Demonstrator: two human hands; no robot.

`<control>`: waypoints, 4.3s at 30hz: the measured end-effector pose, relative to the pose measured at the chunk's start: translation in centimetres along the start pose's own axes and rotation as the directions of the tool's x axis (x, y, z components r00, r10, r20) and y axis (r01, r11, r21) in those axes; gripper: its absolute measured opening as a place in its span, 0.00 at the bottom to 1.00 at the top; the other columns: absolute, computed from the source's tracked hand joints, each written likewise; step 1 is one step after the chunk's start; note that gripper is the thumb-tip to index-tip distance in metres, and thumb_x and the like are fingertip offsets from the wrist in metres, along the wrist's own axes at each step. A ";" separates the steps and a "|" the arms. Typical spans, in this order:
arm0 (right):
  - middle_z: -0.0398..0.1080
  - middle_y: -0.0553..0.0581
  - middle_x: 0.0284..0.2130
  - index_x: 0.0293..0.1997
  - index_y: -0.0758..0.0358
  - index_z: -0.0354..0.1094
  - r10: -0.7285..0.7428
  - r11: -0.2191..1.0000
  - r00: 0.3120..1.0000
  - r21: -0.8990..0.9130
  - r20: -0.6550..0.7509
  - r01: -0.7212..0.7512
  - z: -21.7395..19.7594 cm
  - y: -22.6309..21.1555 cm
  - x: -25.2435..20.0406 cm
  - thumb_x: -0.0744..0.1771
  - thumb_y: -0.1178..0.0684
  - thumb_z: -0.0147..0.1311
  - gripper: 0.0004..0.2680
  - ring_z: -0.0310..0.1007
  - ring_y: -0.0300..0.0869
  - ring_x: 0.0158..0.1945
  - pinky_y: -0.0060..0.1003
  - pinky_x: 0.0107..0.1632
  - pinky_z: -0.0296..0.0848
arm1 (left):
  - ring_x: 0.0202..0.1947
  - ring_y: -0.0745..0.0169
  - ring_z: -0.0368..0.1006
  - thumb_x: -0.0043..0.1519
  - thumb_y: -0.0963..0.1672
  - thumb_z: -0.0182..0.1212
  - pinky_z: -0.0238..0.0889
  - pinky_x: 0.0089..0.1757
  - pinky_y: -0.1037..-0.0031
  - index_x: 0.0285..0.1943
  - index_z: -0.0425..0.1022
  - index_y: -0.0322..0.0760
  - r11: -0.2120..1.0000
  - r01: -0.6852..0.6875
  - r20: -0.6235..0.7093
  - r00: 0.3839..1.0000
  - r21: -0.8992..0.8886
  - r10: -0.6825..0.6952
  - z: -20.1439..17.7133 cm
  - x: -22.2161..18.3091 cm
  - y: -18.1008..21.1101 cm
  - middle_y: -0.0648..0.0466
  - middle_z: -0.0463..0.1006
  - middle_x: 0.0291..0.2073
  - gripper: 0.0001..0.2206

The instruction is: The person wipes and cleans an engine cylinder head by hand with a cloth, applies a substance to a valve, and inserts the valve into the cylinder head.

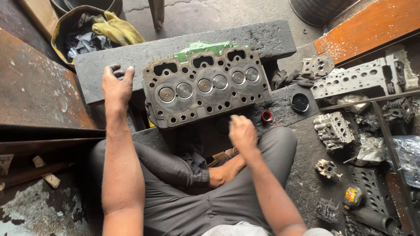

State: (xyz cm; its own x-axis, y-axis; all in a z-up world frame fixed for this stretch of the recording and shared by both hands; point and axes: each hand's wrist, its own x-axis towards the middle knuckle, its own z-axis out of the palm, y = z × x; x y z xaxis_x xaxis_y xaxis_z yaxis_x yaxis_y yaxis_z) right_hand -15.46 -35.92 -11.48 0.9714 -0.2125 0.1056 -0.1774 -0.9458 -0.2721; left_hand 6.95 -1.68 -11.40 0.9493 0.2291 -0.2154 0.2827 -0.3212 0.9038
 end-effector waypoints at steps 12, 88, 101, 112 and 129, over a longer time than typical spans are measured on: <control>0.73 0.65 0.29 0.30 0.64 0.68 -0.028 0.994 0.999 -0.109 0.033 0.031 4.6 9.2 1.2 0.61 0.59 0.53 0.02 0.75 0.62 0.38 0.56 0.42 0.73 | 0.50 0.54 0.76 0.61 0.49 0.69 0.69 0.50 0.65 0.61 0.72 0.31 0.997 -0.017 -0.006 1.000 0.073 0.017 0.0 -0.5 0.4 0.43 0.80 0.49 0.24; 0.76 0.64 0.48 0.55 0.68 0.71 -0.405 0.765 0.912 0.523 -0.062 0.376 -4.9 -14.9 13.5 0.64 0.53 0.67 0.16 0.78 0.49 0.48 0.42 0.52 0.74 | 0.43 0.58 0.80 0.61 0.46 0.65 0.72 0.46 0.69 0.58 0.72 0.30 0.973 -0.170 -0.113 0.982 -0.159 0.153 0.5 -1.9 3.5 0.46 0.82 0.43 0.20; 0.78 0.58 0.43 0.53 0.67 0.73 -0.314 0.115 0.918 0.951 -0.240 0.288 -6.2 -14.2 13.3 0.70 0.60 0.57 0.07 0.81 0.43 0.48 0.35 0.53 0.81 | 0.44 0.57 0.78 0.61 0.47 0.66 0.70 0.47 0.68 0.58 0.73 0.32 0.984 -0.131 -0.114 0.987 -0.117 0.117 0.6 -1.5 2.3 0.45 0.82 0.44 0.19; 0.78 0.59 0.45 0.49 0.70 0.76 -0.292 0.213 0.956 0.976 0.016 0.048 -2.6 -12.8 13.0 0.65 0.72 0.43 0.14 0.78 0.39 0.51 0.33 0.59 0.78 | 0.44 0.57 0.79 0.61 0.46 0.66 0.70 0.47 0.69 0.57 0.74 0.30 0.981 -0.140 -0.111 0.986 -0.131 0.126 0.7 -0.8 2.3 0.44 0.82 0.44 0.18; 0.77 0.56 0.41 0.53 0.69 0.74 -0.181 0.360 0.981 0.925 -0.062 0.125 -4.2 -14.0 12.1 0.63 0.70 0.39 0.17 0.74 0.38 0.46 0.30 0.54 0.72 | 0.42 0.56 0.77 0.61 0.46 0.65 0.71 0.46 0.67 0.56 0.74 0.29 0.980 -0.133 -0.103 0.988 -0.147 0.119 0.3 -1.4 2.8 0.44 0.82 0.43 0.18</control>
State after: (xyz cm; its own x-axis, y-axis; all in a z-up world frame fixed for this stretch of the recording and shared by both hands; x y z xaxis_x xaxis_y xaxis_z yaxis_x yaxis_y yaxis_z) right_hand -1.89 -26.28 -2.42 0.9759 -0.0521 0.2121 0.2031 -0.1401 -0.9691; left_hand 6.47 -3.13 -8.64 0.9567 0.2832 -0.0674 0.1304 -0.2098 0.9690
